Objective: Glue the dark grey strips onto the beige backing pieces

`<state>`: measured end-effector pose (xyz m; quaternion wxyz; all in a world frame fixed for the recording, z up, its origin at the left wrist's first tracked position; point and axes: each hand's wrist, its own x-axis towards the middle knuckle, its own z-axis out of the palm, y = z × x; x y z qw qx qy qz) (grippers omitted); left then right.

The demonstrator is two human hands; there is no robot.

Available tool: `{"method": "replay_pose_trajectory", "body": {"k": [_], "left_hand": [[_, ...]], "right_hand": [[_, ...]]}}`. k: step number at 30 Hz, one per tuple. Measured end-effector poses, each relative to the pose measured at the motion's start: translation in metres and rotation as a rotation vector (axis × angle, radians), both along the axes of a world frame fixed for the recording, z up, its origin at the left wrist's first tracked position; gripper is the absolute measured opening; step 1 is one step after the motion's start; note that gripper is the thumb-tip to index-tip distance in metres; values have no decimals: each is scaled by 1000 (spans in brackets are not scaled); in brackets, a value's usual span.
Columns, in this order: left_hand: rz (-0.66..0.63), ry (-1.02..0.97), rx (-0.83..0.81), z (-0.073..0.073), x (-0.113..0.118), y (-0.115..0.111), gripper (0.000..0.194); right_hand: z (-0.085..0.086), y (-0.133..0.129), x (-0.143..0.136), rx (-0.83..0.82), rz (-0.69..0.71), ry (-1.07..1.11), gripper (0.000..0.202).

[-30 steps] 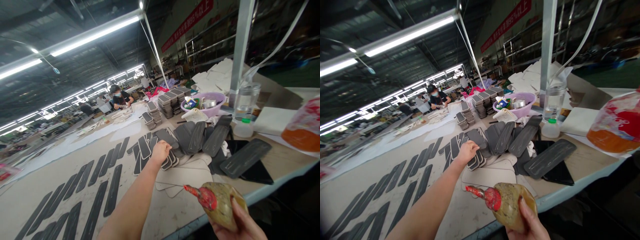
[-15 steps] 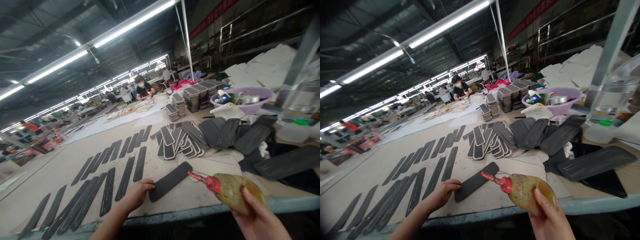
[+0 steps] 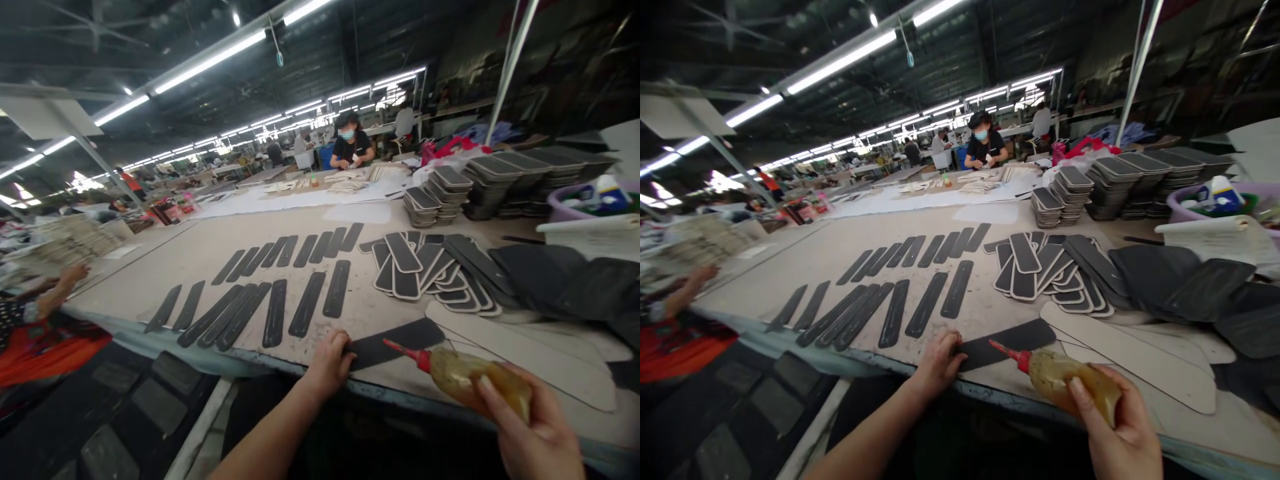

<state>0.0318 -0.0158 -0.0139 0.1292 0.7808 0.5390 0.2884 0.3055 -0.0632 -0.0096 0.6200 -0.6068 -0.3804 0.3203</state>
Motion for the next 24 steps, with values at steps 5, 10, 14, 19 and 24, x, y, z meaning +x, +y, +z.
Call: {"method": "replay_pose_trajectory", "body": {"k": [5,10,14,19,24], "left_hand": [[-12,-14,17,1,-21,-11,17],[-73,75,-39,6,-39,-21,20],[-164,194,-34,5,-43,-23,21],[-184,231,-61,7,-42,-22,21],[-186,240,-71,9,-42,-21,21]], "right_hand": [[4,0,-22,169,84,-481,33],[0,8,-42,327,182,-690,22],[-4,12,-55,365,233,-761,18],[-5,13,-68,367,268,-819,18],[-8,12,-76,396,320,-848,19]]}}
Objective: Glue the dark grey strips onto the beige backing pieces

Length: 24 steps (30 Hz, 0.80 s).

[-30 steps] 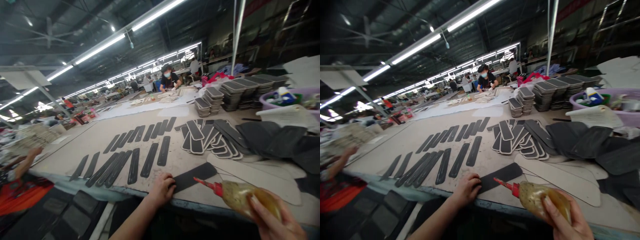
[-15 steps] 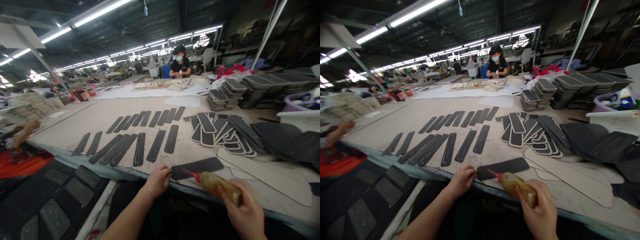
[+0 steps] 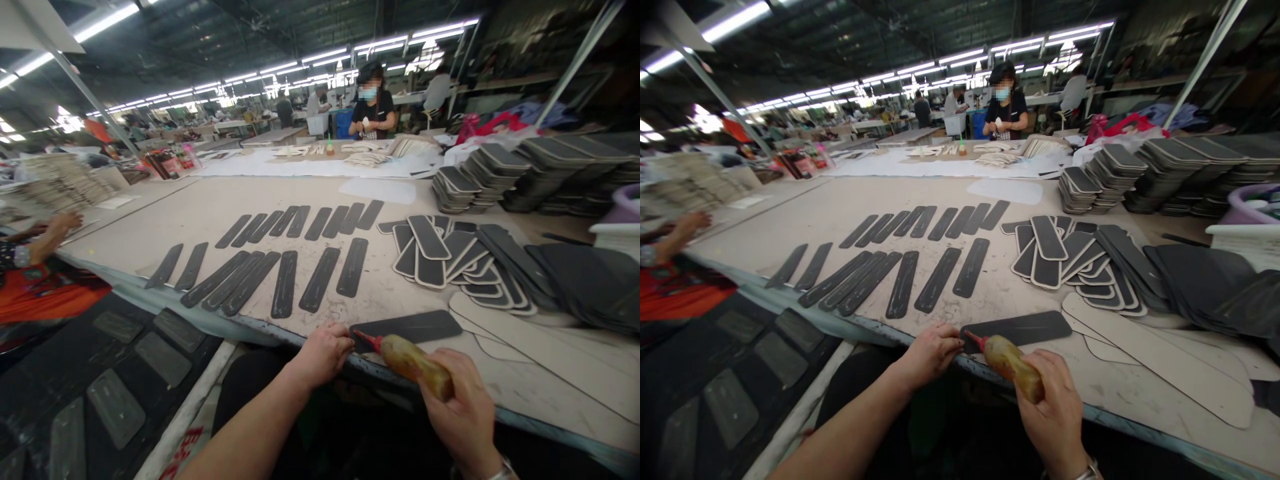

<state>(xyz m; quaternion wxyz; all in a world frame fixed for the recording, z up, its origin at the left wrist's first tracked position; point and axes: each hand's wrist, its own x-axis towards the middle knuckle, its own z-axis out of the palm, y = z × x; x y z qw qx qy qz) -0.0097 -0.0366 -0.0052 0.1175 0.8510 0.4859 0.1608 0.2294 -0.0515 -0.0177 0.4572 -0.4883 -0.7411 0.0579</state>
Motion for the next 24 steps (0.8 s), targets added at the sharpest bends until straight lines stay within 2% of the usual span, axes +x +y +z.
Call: {"method": "replay_pose_trajectory", "body": {"k": [3,6,16,24], "left_hand": [[8,0,-2,0,0,0,21],[14,-2,-7,-1,0,1,21],[21,-46,-35,-10,0,3,21],[15,-24,-45,-10,0,4,23]], "right_hand": [[-2,0,0,-5,15,-9,20],[-3,2,8,15,-31,-28,20],[7,10,62,169,-330,-54,18],[1,16,91,182,-551,-121,20]]}}
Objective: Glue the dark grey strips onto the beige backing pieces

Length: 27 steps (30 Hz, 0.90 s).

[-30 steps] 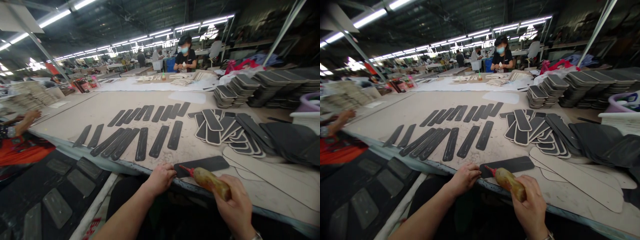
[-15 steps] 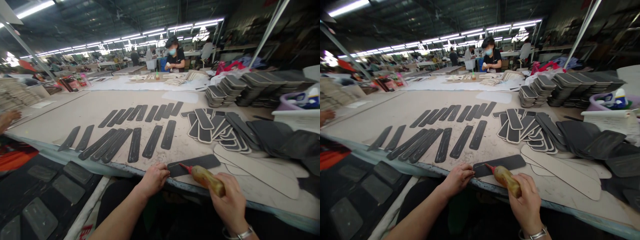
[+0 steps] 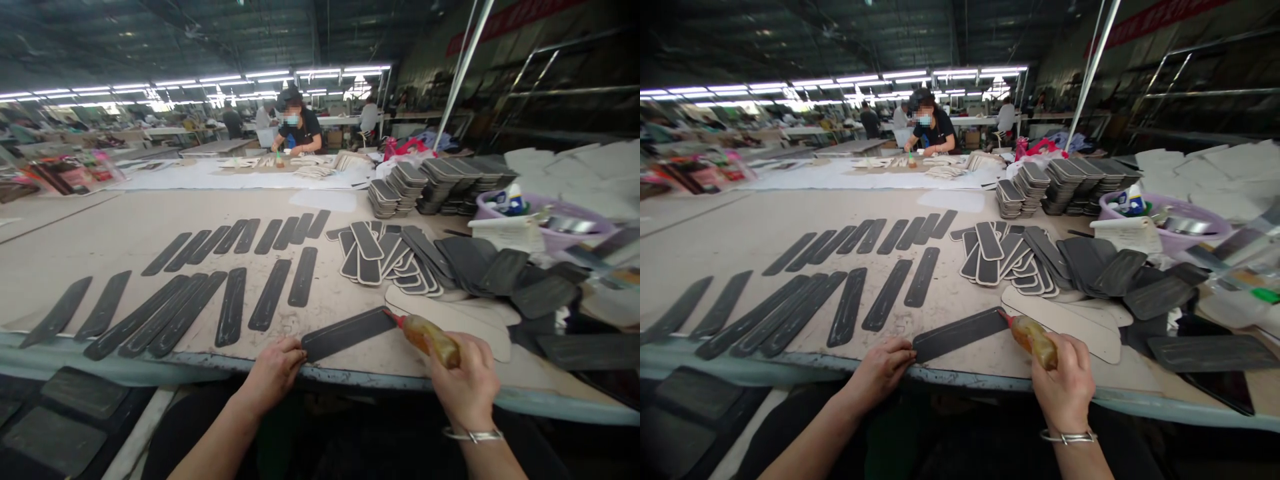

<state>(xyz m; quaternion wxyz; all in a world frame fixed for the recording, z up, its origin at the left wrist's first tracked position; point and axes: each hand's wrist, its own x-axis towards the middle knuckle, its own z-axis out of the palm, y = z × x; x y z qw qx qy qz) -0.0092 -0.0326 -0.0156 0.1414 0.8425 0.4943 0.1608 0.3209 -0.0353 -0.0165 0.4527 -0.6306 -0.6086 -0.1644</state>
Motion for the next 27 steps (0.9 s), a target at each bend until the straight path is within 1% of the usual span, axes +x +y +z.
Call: {"method": "replay_pose_trajectory", "body": {"k": [3,6,9,12,15,20,27], "left_hand": [[-3,-10,-8,0,0,-1,24],[-6,-12,-11,2,0,-1,22],[-10,11,-6,4,0,-2,20],[-7,29,-13,6,0,-2,20],[-6,36,-19,7,1,-2,21],[-21,46,-17,6,0,-1,20],[-13,52,-23,8,0,-2,19]], "right_hand": [[2,-2,-2,13,-13,-7,21],[9,-7,-15,37,48,23,23],[13,-13,-37,2,198,93,23],[12,-18,-59,-68,373,135,21],[7,-19,-77,-120,468,138,20],[2,-17,-88,-155,514,130,18],[4,-25,-85,-204,548,126,18]]}}
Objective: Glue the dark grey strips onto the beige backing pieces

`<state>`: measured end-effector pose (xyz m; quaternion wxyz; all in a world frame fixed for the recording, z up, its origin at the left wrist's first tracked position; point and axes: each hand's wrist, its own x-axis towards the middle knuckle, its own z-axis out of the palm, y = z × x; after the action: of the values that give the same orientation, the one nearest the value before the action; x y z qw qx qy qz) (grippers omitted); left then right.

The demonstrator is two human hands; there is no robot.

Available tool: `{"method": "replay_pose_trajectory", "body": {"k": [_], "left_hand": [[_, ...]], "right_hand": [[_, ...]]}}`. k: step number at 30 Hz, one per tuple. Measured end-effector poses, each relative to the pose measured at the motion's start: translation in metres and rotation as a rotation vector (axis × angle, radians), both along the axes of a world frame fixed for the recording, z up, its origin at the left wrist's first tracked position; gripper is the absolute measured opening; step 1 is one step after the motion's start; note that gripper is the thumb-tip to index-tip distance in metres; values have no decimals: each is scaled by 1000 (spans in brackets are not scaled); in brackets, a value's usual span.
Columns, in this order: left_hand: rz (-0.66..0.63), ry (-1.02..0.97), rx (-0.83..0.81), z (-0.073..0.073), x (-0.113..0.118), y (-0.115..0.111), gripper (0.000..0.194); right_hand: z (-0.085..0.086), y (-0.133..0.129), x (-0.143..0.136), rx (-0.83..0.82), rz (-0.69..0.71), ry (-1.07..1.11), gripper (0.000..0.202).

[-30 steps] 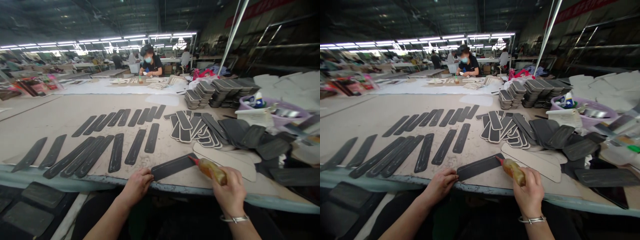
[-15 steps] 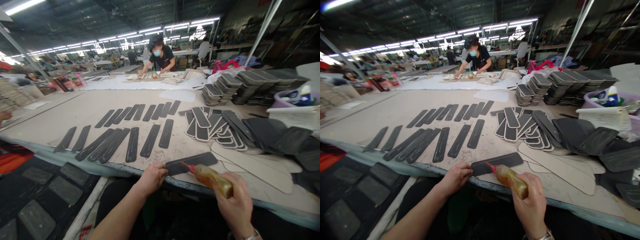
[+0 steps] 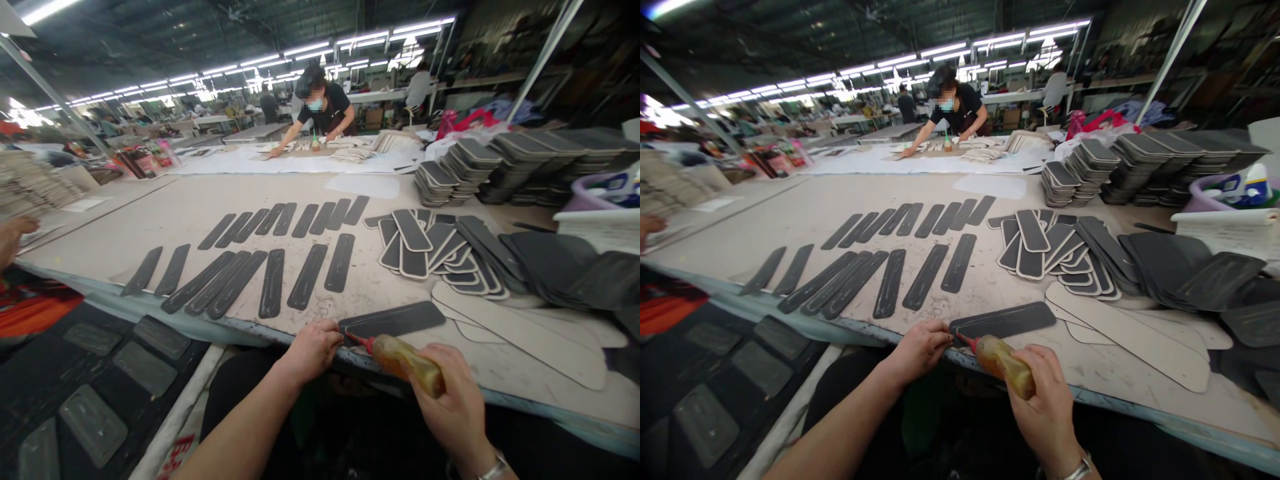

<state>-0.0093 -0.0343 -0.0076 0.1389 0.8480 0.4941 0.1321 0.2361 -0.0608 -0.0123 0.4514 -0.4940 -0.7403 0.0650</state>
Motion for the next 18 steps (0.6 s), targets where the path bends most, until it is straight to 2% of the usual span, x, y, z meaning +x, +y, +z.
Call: {"method": "replay_pose_trajectory", "body": {"k": [4,9,18], "left_hand": [[9,-7,2,1,1,0,21],[25,-34,12,-1,2,1,21],[23,-58,27,-2,4,3,21]], "right_hand": [[3,-7,7,-6,8,-27,17],[5,-9,28,31,-81,-48,18],[-1,0,86,202,-471,-156,23]]}}
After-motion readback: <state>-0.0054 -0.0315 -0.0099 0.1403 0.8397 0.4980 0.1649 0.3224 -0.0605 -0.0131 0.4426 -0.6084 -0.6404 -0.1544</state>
